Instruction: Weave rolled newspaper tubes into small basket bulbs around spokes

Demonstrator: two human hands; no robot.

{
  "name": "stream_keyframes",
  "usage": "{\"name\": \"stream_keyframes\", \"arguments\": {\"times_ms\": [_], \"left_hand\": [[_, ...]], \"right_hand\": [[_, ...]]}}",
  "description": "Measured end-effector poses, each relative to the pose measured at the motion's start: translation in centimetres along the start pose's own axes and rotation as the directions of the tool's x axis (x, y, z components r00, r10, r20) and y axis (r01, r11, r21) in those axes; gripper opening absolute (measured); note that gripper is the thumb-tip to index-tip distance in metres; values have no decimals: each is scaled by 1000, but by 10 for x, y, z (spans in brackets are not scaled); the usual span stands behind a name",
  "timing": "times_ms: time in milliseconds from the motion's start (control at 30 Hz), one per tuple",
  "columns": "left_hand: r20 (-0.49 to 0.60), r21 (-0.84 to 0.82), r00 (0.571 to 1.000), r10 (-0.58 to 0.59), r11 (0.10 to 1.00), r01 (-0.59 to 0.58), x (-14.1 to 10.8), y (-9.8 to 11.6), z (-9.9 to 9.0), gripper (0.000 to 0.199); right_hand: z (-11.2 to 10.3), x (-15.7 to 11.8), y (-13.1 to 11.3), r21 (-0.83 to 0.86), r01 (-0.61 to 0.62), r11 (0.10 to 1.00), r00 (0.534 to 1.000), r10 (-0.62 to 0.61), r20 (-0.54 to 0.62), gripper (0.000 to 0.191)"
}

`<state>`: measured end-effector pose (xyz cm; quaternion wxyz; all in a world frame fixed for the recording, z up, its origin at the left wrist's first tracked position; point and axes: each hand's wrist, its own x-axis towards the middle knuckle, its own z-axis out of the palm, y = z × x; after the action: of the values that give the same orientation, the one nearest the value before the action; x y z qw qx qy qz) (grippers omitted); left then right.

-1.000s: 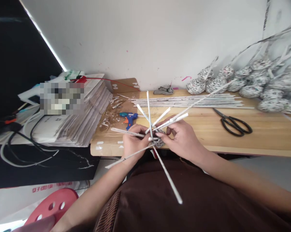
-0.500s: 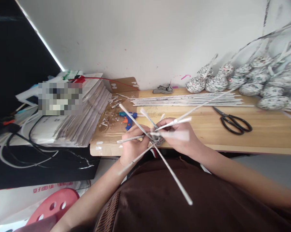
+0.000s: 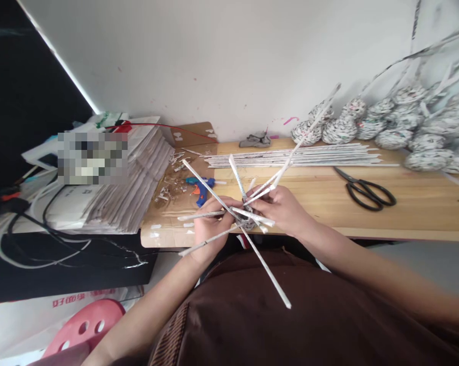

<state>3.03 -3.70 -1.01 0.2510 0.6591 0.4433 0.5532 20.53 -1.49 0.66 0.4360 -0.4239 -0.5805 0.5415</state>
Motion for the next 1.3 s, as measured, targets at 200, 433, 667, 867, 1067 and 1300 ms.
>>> {"name": "stream_keyframes", "arguments": {"times_ms": [200, 433, 667, 867, 1067, 1300], "left_hand": [[75, 74, 995, 72, 994, -77, 3, 3, -3, 16], [-8, -64, 977, -211, 975, 211, 4, 0, 4, 15], [96, -178, 942, -323, 925, 335, 10, -6, 3, 29], [52, -81, 959, -278, 956, 281, 10, 0, 2, 14], [15, -45, 975, -220, 974, 221, 10, 0, 3, 17], [72, -31, 971, -227, 973, 230, 11, 1, 1, 12]], "right_hand": [[2, -1, 0, -3, 12, 1000, 995, -12, -102, 25], [-4, 0, -2, 58, -27, 998, 1000, 28, -14, 23], [-5, 1, 4, 189, -129, 973, 992, 130, 6, 36], [-2, 1, 3, 215, -130, 968, 991, 133, 1, 40], [-3, 1, 0, 142, -92, 986, 996, 94, -4, 31], [-2, -13, -3, -41, 50, 998, 999, -49, 3, 16]]}}
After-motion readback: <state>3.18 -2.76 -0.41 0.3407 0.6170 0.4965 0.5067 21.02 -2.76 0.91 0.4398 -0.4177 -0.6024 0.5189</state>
